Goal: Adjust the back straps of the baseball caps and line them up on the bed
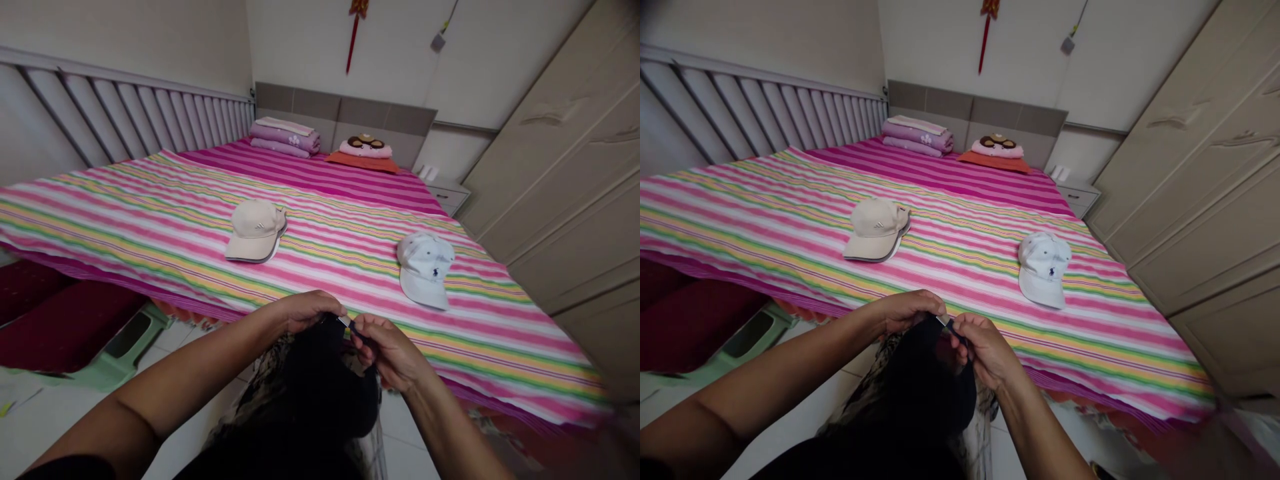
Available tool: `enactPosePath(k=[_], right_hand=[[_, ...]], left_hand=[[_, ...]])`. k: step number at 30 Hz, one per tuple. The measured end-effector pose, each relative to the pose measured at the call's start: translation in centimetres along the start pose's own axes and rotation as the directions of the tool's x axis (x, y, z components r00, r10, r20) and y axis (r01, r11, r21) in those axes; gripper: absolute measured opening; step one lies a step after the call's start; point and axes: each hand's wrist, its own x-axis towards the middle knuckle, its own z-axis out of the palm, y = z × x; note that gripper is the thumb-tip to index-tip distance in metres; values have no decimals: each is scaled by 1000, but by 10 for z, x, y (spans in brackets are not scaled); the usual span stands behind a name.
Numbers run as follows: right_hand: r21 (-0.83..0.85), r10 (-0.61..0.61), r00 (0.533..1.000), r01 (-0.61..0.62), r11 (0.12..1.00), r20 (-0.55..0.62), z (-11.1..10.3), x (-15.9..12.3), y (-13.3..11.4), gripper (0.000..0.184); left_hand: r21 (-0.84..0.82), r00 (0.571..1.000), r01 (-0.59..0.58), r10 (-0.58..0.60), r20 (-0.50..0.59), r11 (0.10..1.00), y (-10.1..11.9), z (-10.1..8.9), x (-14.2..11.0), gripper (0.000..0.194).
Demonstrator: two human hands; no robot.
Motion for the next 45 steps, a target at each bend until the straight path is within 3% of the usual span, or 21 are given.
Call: enactPosePath(k=[4,11,15,20,27,33,36,39,45], right_hand=[[-21,-9,1000,9,1000,-18,0,-1,-1,18],[-42,-39,999,39,998,-3,-5,-1,-3,20],[-72,-22,1000,22,997,4,-7,-1,-6,21],[-117,10,1000,-9,993,15,-10,0,-9,21],[-118,-9,1000,10,993,5,-10,1,-7,21],[-73,-24,1000,23,997,-18,-9,2,-6,20],[-48,-22,999,21,999,-30,-9,3,-6,19],[-39,-38,999,38,999,-18,-9,5,-4,19],[-17,-49,999,49,999,-3,-7,7,0,19]], left_hand=[[42,999,40,-41,32,998,3,-2,3,18],[79,987,162,-163,3,984,6,-13,9,36],[80,987,162,-162,-12,983,5,-17,10,35],[103,971,233,-236,26,967,6,-10,12,29],[115,987,143,-150,58,983,8,-5,14,17],[57,989,28,-36,141,998,9,-6,6,25],[73,986,-149,143,82,986,6,-3,-1,38],[98,958,-286,288,-10,953,-2,1,-3,32],[52,926,-372,374,-56,927,-17,2,1,27]])
